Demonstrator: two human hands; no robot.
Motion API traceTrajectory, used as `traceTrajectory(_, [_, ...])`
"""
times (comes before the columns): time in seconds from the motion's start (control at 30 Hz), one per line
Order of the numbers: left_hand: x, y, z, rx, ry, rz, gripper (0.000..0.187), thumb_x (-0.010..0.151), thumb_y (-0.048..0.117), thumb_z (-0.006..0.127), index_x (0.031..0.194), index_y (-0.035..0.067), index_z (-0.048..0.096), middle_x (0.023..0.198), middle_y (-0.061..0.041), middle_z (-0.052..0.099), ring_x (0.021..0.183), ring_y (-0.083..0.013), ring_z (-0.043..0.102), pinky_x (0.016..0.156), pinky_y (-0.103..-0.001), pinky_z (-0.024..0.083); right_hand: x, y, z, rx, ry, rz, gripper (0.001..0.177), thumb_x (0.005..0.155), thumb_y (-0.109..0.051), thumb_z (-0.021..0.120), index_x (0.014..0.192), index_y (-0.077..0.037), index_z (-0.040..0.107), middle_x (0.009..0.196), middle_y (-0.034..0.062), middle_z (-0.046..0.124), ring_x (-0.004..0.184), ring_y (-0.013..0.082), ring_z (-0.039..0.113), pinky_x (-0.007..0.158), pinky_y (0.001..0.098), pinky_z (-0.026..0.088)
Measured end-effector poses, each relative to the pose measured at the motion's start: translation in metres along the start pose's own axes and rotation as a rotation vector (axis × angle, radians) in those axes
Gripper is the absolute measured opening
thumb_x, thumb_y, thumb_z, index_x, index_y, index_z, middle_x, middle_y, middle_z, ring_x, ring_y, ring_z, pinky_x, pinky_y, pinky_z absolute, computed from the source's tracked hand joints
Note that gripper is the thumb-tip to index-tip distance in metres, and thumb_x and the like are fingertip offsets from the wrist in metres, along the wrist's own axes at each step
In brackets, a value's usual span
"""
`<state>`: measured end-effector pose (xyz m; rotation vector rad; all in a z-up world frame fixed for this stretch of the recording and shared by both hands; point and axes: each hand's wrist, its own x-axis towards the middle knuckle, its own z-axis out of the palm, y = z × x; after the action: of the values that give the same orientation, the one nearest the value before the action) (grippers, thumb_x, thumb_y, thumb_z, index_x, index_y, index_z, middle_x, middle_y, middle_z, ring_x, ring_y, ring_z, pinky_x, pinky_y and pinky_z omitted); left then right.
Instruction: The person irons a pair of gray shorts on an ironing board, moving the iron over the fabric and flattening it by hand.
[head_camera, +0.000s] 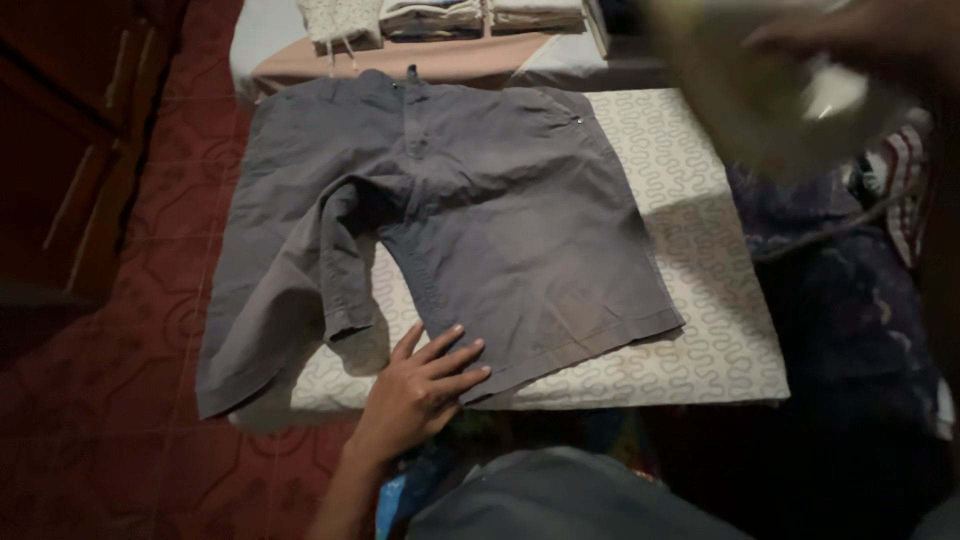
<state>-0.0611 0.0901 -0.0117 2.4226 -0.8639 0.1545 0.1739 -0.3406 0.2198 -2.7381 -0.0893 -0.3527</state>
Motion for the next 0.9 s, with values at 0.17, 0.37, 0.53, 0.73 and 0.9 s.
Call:
traceTrajectory(0.17, [-0.007,-0.008,0.013,-0.097,0.174,0.004,0.037,0.078,0.011,0.081,0.113,0.021,0.079,0.126,0.004,0.075,0.135,-0.0209,0.059,0.117,-0.053,0.035,-0.053,-0.109,0.051,-0.040,-0.576,-0.181,0.064,0.087,-0.035,0.079,0.147,-0.029,0.060,0.113,0.0118,0.078,0.080,0.0276,0.078,0.071,0.0418,0.065])
traceTrajectory(0.37, [-0.009,-0.006,0.010,-0.131,0.279,-0.008,0.032,0.070,0.013,0.084,0.102,0.019,0.081,0.111,0.006,0.079,0.116,-0.0233,0.065,0.098,-0.045,0.045,-0.093,-0.152,0.133,-0.207,-0.697,-0.738,0.057,0.077,-0.042,0.081,0.131,-0.030,0.069,0.101,0.0079,0.079,0.069,0.0246,0.076,0.062,0.0385,0.062])
traceTrajectory(0.53, [-0.004,-0.004,0.008,-0.163,0.256,-0.038,0.030,0.068,0.014,0.085,0.098,0.020,0.083,0.103,0.007,0.079,0.098,-0.0231,0.062,0.089,-0.039,0.046,-0.092,-0.160,0.158,-0.256,-0.622,-0.630,0.057,0.069,-0.048,0.085,0.123,-0.035,0.072,0.095,0.0088,0.078,0.070,0.0310,0.075,0.059,0.0444,0.058])
traceTrajectory(0.73, [-0.001,-0.007,0.006,-0.193,0.211,-0.046,0.027,0.068,0.013,0.085,0.095,0.019,0.084,0.100,0.008,0.080,0.091,-0.0217,0.060,0.081,-0.036,0.048,-0.050,-0.179,0.190,-0.232,-0.454,-0.627,0.047,0.073,-0.046,0.086,0.115,-0.027,0.078,0.090,0.0141,0.077,0.078,0.0359,0.074,0.067,0.0487,0.057])
traceTrajectory(0.9, [-0.002,-0.006,0.006,-0.223,0.248,-0.046,0.028,0.068,0.013,0.085,0.095,0.020,0.084,0.100,0.008,0.079,0.087,-0.0195,0.061,0.077,-0.033,0.049,-0.033,-0.189,0.195,-0.174,-0.444,-0.670,0.050,0.068,-0.045,0.088,0.113,-0.025,0.080,0.092,0.0133,0.077,0.077,0.0354,0.073,0.067,0.0468,0.058])
